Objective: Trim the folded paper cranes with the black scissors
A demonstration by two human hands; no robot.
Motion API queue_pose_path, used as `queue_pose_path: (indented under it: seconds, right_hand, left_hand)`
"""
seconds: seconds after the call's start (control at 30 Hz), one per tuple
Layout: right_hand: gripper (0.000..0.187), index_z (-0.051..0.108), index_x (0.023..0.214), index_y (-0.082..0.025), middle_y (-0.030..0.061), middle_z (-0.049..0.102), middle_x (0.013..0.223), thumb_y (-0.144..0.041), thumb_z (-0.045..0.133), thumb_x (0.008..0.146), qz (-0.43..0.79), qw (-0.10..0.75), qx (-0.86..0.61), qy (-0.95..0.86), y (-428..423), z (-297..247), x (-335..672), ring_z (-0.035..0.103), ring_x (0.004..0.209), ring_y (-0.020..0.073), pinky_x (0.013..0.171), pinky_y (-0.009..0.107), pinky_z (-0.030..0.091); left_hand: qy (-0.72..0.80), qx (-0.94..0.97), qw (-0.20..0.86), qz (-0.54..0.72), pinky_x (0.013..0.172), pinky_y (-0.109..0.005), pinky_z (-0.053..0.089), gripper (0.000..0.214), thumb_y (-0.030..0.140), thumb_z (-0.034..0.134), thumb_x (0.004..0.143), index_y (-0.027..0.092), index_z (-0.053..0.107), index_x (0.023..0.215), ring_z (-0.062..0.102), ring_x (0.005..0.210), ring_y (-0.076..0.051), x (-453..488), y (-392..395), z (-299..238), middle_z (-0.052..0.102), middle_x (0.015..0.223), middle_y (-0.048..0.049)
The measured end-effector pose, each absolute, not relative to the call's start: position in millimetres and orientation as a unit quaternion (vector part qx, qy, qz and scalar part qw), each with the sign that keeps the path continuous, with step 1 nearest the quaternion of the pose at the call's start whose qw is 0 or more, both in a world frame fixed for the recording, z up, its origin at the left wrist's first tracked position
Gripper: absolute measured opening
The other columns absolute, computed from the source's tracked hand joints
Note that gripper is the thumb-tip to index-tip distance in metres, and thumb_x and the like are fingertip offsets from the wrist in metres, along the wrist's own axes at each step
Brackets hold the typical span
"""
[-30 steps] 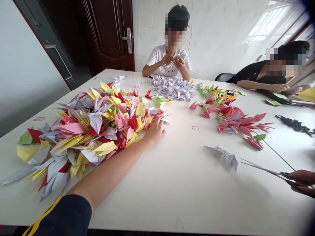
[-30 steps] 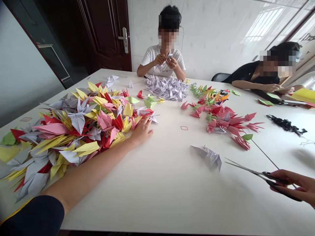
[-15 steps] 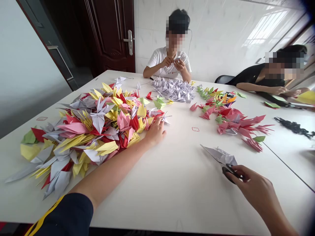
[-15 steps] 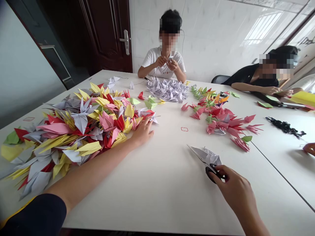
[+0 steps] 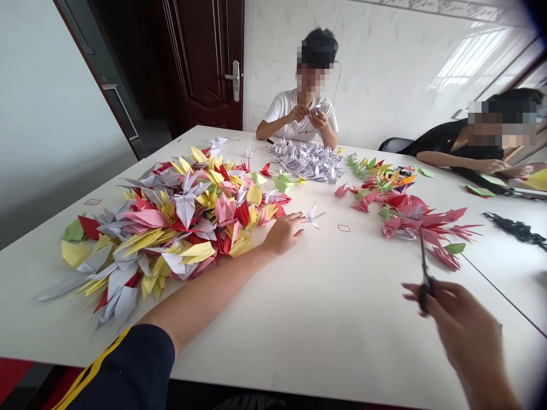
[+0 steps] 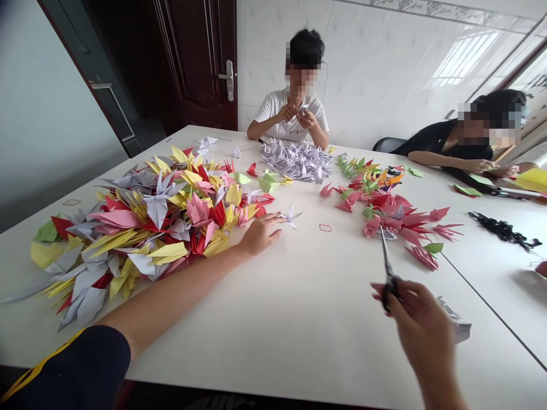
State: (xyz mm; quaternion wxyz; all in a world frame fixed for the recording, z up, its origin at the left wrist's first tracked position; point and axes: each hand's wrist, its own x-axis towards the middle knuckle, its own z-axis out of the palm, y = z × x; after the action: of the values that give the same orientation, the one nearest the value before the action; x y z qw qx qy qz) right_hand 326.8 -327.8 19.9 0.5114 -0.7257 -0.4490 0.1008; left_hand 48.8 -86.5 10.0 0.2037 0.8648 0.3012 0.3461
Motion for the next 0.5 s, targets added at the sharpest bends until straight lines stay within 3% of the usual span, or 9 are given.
queue_pose_path:
  seconds: [0.13,0.3,0.5]
  right_hand:
    - [0.044,0.052,0.080,-0.025,0.0092,0.078,0.091,-0.042,0.087,0.061,0.228,0.629,-0.616,-0.417,-242,29,255,0.075,0.080,0.0300,0.053,0.035,0.056]
    - [0.047,0.043,0.082,-0.024,0.0064,0.074,0.105,-0.037,0.084,0.063,0.304,0.653,-0.553,-0.419,-156,12,213,0.072,0.073,0.0205,0.050,0.028,0.053]
    - [0.044,0.042,0.075,-0.024,-0.0032,0.066,0.076,-0.031,0.083,0.061,0.333,0.645,-0.525,-0.445,-123,0,208,0.068,0.071,0.0172,0.059,0.029,0.057]
  left_hand:
    - [0.295,0.818,0.262,0.418,0.094,-0.037,0.057,0.018,0.013,0.070,0.083,0.021,0.077,0.098,0.072,0.100,-0.021,51,-86,6,0.077,0.105,-0.0061]
    - [0.305,0.783,0.272,0.468,0.085,-0.033,0.057,0.014,0.008,0.067,0.083,0.018,0.076,0.086,0.073,0.089,-0.018,47,-82,5,0.078,0.092,-0.0050]
    - [0.322,0.778,0.254,0.476,0.084,-0.033,0.058,0.028,-0.004,0.058,0.078,0.018,0.076,0.081,0.073,0.087,-0.018,46,-81,6,0.078,0.090,-0.0041]
